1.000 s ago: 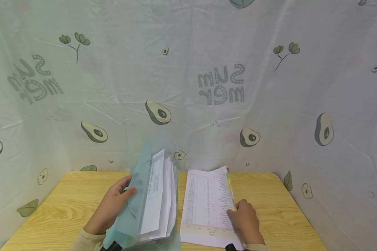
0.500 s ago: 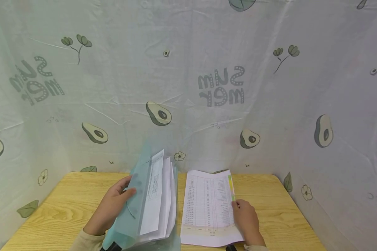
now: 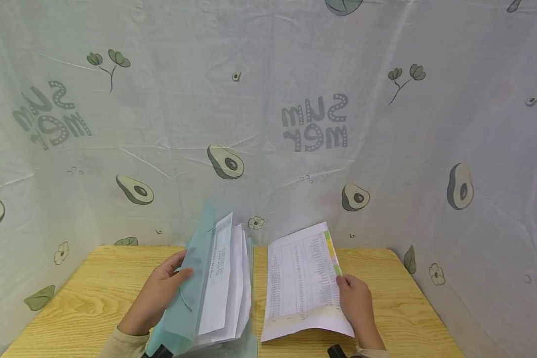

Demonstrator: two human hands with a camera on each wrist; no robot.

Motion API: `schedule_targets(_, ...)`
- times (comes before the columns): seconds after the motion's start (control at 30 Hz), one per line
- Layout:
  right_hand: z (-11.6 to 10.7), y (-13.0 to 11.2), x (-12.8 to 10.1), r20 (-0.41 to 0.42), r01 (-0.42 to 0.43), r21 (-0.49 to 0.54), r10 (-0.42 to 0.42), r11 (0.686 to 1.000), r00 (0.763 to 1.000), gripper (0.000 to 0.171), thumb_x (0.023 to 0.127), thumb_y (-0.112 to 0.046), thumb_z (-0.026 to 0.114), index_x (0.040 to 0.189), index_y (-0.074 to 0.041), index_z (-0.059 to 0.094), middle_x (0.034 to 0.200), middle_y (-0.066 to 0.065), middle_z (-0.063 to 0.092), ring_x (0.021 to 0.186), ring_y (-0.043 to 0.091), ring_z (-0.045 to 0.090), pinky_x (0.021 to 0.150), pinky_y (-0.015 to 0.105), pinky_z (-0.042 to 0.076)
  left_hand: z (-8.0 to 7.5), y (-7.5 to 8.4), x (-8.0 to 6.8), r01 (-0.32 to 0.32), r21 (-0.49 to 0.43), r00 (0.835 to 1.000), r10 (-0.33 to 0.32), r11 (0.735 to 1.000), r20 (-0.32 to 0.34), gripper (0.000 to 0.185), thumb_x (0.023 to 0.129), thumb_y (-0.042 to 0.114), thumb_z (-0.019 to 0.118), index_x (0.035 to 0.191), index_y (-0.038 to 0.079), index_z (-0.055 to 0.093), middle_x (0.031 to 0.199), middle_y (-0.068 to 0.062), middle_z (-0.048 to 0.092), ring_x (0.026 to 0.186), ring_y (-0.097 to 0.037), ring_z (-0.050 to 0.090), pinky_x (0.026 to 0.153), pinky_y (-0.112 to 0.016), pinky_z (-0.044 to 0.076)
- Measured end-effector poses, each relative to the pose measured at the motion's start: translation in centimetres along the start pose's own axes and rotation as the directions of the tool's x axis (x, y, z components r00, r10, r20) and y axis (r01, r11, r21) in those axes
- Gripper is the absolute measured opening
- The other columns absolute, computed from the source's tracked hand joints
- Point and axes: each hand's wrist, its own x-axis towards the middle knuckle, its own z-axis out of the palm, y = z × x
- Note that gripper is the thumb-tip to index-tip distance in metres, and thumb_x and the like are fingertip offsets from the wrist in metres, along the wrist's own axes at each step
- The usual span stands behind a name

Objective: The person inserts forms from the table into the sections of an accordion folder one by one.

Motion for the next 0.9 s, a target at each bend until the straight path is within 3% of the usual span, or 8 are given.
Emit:
schedule_targets(0.3,0.0,-0.6,-0.3,-0.001,-0.033,0.082,0.033,0.996,0.999,0.044,0.109,-0.023,0.049,0.129,0.013,0.063,0.11,0.024,0.073,0.083,0.018,0.066,0.069,0.028,0.048,-0.1,-0.2,0.1,-0.002,-0.009,1.0,0.002,1.0,0.004,0.048,0.104,0.007,0.057,0.151,0.007,0.05,0.139,-0.018,0.056,0.112,-0.03,0.063,0.084,-0.041,0.058)
schedule_targets(0.5,0.5,-1.6,-0.8,0.018,-0.026,0.135,0.024,0.991,1.0,0.043,0.108,-0.022,0.051,0.128,0.014,0.063,0.102,0.019,0.075,0.076,0.015,0.066,0.063,0.026,0.049,-0.1,-0.1,0.1,-0.001,-0.011,1.0,0.001,1.0,0.006,0.049,0.104,0.007,0.056,0.152,0.007,0.049,0.138,-0.017,0.057,0.111,-0.029,0.063,0.084,-0.041,0.058)
schedule_targets(0.9,0.1,-1.8,-0.8,0.024,-0.008,0.066,0.006,0.998,1.0,0.044,0.109,-0.025,0.051,0.13,0.012,0.063,0.101,0.016,0.075,0.078,0.015,0.065,0.067,0.028,0.048,-0.1,-0.1,0.2,0.0,-0.016,1.0,0.0,1.0,0.007,0.047,0.104,0.007,0.056,0.151,0.007,0.05,0.139,-0.018,0.056,0.11,-0.029,0.063,0.082,-0.041,0.058)
